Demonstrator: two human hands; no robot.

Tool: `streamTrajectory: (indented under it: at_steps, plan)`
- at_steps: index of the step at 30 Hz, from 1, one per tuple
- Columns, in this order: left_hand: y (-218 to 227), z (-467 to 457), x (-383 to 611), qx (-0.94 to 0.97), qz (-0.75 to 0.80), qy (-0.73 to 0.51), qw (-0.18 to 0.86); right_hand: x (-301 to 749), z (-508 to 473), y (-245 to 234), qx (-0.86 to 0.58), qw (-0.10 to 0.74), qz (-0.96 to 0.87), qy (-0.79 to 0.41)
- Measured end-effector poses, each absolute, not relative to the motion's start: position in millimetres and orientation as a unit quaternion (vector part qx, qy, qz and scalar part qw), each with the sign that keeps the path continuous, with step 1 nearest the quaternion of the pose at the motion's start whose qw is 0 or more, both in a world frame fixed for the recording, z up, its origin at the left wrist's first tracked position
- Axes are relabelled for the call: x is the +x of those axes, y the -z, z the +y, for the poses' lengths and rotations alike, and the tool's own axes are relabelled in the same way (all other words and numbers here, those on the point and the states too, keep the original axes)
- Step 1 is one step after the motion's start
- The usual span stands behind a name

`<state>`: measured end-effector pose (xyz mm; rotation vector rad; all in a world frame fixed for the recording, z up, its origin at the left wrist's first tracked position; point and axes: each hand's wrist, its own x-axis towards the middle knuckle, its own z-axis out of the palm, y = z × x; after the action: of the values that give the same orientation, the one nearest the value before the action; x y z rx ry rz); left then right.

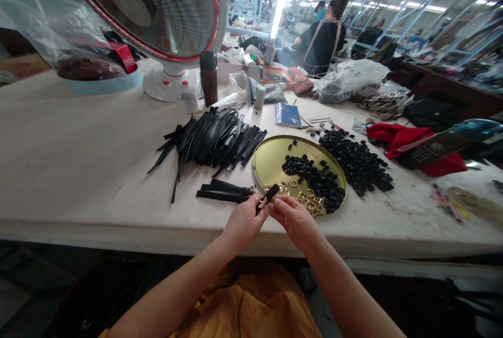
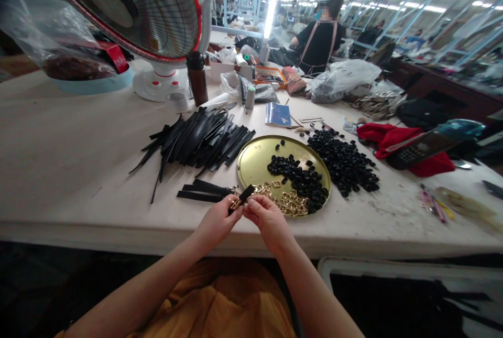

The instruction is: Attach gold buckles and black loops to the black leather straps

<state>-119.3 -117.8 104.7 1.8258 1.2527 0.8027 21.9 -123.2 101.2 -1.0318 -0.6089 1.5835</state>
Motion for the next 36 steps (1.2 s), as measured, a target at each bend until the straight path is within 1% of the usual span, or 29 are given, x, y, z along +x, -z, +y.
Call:
streamTrajectory:
  at_steps: [2,4,7,9,12,15,17,21,23,26,28,30,33,36]
  plan:
    - [-102.2,-104.9,-112.3,0.713,0.514,-0.304,0.367,23.7,-115.2,-98.1,-0.446,0.552,-0.259,-0.655]
    - [-101.0,-89.5,-105.0,0.703,0.528,-0.295,0.374,27.2,-106.0,-95.8,-0.46,0.562,-0.268,-0.633]
    - [-103.5,-71.5,-96.7,0.702,0.533,-0.284,0.376,32.5,-94.3,-96.4,-0.48,0.57,-0.334,-0.578]
    - [-107.8,-66.3,-92.3,0.729,0.534,-0.267,0.335,34.5,-87.7,-100.3,-0.493,0.566,-0.398,-0.528]
    - [-114.6,-65.0,-85.4,0.778,0.556,-0.194,0.22,36.4,-76.8,-109.3,-0.512,0.544,-0.474,-0.466]
    - [-119.1,-65.1,-80.4,0.797,0.564,-0.147,0.158,40.4,-66.1,-115.8,-0.527,0.508,-0.511,-0.449]
    - [-121.1,-64.8,-79.7,0.804,0.559,-0.133,0.153,44.2,-62.1,-116.1,-0.526,0.488,-0.504,-0.481]
    - [-125.5,-64.9,-81.2,0.813,0.56,-0.107,0.117,47.6,-64.0,-108.9,-0.481,0.468,-0.418,-0.612]
    - [-127.7,-65.5,-81.6,0.812,0.566,-0.1,0.099,45.5,-67.9,-105.1,-0.451,0.472,-0.365,-0.664]
    - [-129.0,-66.4,-82.6,0.813,0.569,-0.093,0.086,40.4,-74.2,-102.1,-0.416,0.498,-0.293,-0.702]
    - [-128.3,-67.5,-85.6,0.81,0.57,-0.095,0.098,38.8,-77.2,-101.3,-0.405,0.518,-0.259,-0.707]
    - [-126.9,-69.7,-91.1,0.8,0.572,-0.122,0.133,40.2,-78.9,-101.4,-0.406,0.55,-0.229,-0.693]
    - [-124.5,-75.9,-101.7,0.783,0.538,-0.203,0.24,45.1,-80.6,-103.1,-0.407,0.611,-0.189,-0.652]
    - [-122.3,-84.4,-109.0,0.767,0.48,-0.252,0.345,45.6,-85.3,-106.3,-0.4,0.633,-0.183,-0.637]
